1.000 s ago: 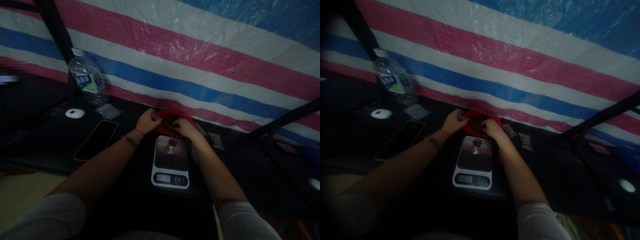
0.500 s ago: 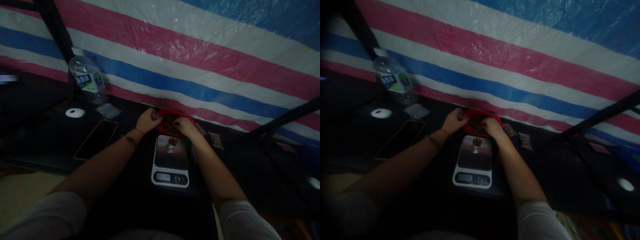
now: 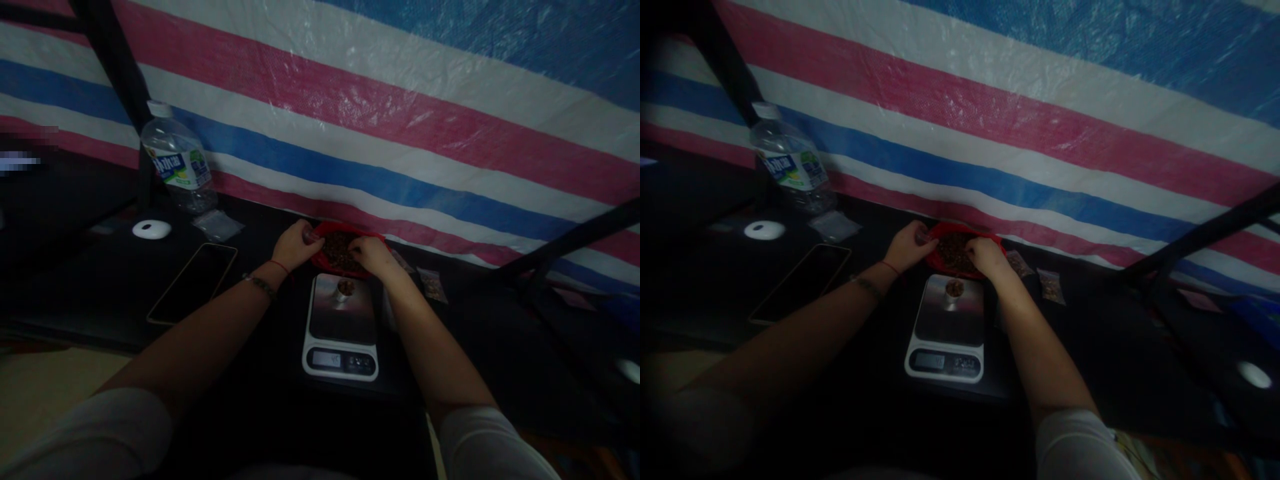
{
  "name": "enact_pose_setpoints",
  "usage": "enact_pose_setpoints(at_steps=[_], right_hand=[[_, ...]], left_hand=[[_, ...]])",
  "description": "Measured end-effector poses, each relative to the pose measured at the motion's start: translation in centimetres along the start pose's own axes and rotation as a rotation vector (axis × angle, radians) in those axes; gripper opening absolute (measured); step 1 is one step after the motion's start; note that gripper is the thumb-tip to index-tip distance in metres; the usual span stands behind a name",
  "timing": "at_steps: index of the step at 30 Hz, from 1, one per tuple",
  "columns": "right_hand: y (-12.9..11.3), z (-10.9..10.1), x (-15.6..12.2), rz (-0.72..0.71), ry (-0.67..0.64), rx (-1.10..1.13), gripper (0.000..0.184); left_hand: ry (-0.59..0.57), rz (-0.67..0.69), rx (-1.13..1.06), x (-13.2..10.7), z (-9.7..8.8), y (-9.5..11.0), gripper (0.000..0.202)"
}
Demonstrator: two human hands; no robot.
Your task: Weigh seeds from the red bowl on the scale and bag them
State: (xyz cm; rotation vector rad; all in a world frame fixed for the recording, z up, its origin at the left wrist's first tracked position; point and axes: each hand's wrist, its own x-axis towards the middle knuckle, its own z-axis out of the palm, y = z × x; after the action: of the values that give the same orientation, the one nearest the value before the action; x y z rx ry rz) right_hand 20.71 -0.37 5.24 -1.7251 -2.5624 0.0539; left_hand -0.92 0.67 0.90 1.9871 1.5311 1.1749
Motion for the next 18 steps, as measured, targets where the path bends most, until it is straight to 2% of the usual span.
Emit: enact_pose_setpoints(at_steps=[6, 10, 15, 18], right_hand=[[-0.5, -0.9, -0.5, -0.033, 0.037, 0.122, 0.026], [-1.5, -3.1, -2.0, -0.105, 0.037, 0.31, 0.025], [-4.0, -6.7, -4.5, -0.229, -0.093, 0.391, 0.023], [-5.4, -7.7, -5.5, -0.262, -0.175, 0.364, 0.021]], left_hand=[[-0.011, -0.001, -0.02, 0.0, -0.1, 0.0, 0.03], [-0.015, -0.001, -0.011, -0.1, -0.2, 0.1, 0.03], [-0.019, 0.007, 0.003, 0.0, -0.1, 0.0, 0.031], [-0.015, 0.006, -0.001, 0.1, 0.0, -0.2, 0.032]])
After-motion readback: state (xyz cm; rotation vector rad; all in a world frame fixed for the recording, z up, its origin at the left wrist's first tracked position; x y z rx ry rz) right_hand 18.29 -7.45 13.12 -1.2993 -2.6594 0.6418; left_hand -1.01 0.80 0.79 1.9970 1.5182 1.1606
